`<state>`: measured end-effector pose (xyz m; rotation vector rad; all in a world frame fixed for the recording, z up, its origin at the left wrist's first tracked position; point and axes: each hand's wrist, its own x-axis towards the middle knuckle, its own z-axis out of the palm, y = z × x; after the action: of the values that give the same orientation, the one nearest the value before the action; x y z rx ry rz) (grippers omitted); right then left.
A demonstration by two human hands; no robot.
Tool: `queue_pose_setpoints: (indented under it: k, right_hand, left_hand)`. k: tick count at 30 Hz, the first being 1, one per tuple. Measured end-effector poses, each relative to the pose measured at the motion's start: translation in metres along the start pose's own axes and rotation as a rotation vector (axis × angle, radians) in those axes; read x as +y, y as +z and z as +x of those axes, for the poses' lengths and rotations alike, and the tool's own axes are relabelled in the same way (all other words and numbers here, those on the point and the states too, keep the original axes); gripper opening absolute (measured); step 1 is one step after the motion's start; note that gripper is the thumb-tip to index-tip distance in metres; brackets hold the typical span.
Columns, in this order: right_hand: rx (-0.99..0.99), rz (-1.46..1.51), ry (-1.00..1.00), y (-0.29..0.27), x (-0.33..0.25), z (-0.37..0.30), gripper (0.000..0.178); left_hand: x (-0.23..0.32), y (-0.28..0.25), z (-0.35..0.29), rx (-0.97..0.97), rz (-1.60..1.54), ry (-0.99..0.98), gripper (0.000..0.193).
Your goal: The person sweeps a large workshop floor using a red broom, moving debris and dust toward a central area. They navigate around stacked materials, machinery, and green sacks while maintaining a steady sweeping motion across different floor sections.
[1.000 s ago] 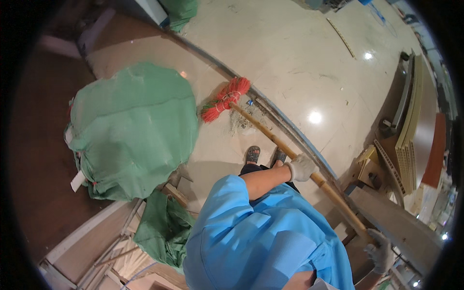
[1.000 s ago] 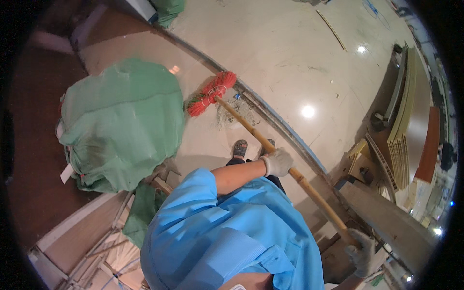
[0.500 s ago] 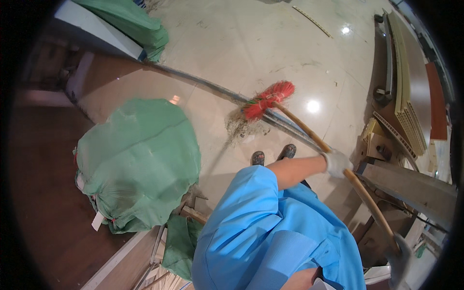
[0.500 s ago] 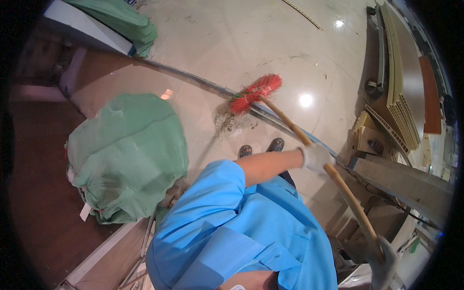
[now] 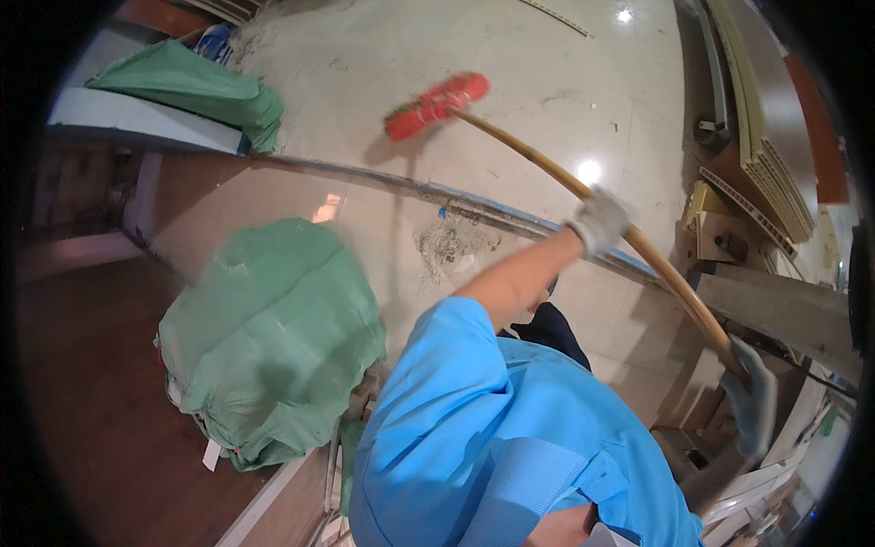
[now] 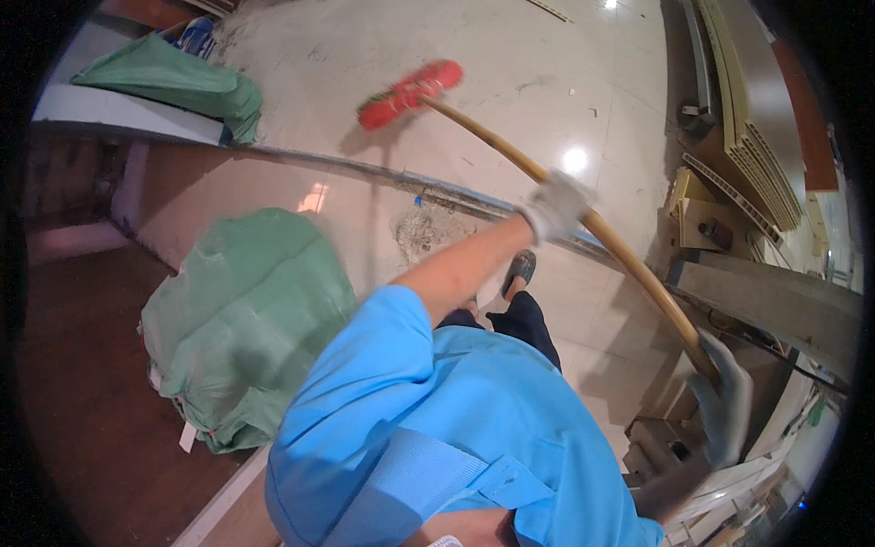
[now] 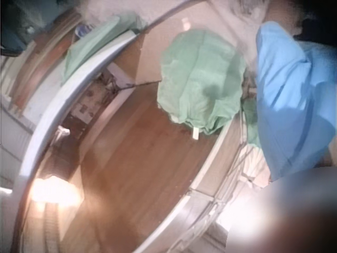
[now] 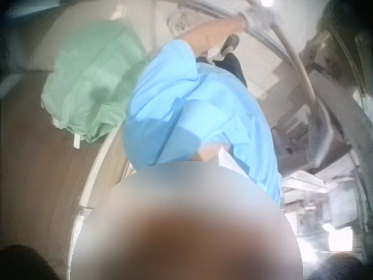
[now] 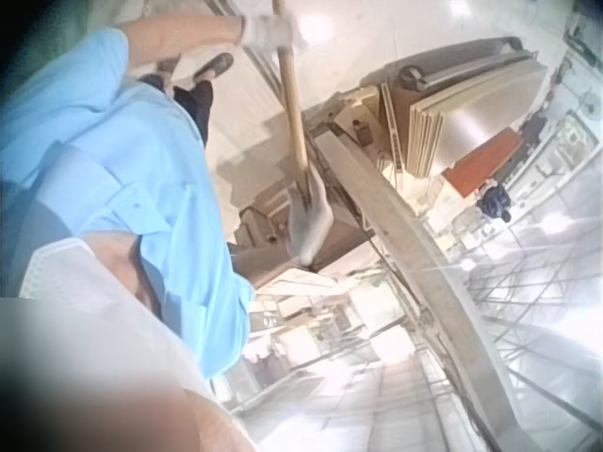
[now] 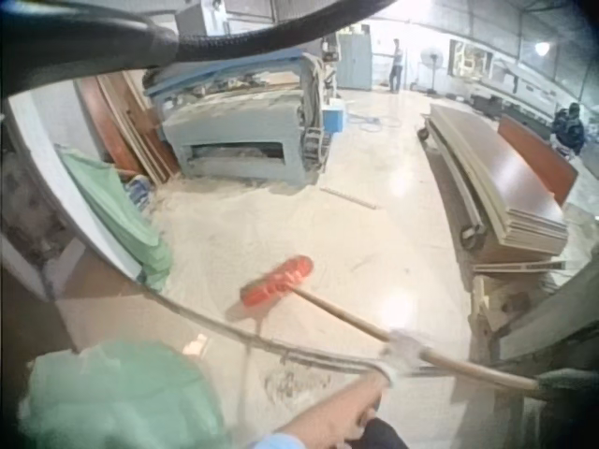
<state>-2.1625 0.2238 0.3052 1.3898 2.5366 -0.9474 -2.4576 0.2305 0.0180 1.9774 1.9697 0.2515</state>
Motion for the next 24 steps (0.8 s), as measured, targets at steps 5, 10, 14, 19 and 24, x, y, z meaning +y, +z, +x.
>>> queue_pose_setpoints:
  k: [5, 10, 14, 19, 24]
  right_hand:
    - [0.269, -0.142, -0.002, -0.084, 0.034, -0.108, 0.045]
    - [0.065, -0.101, 0.08, -0.088, 0.041, -0.023, 0.054]
    - [0.03, -0.136, 0.051, 0.004, 0.034, 0.134, 0.04]
    - [0.064, -0.07, -0.103, 0.038, 0.089, 0.178, 0.044]
    - [0.254, -0.345, 0.095, -0.028, 0.138, 0.089, 0.042]
  left_hand:
    - [0.134, -0.012, 0.015, 0.004, -0.358, 0.318, 0.017]
    - [0.107, 0.039, 0.081, -0.137, -0.313, 0.275, 0.02]
    - [-0.04, 0.057, 0.117, -0.033, -0.569, -0.392, 0.017]
    - [-0.058, 0.04, 0.138, 0.024, 0.101, -0.152, 0.044]
    - [0.069, 0.02, 0.173, -0.054, -0.034, 0.225, 0.038]
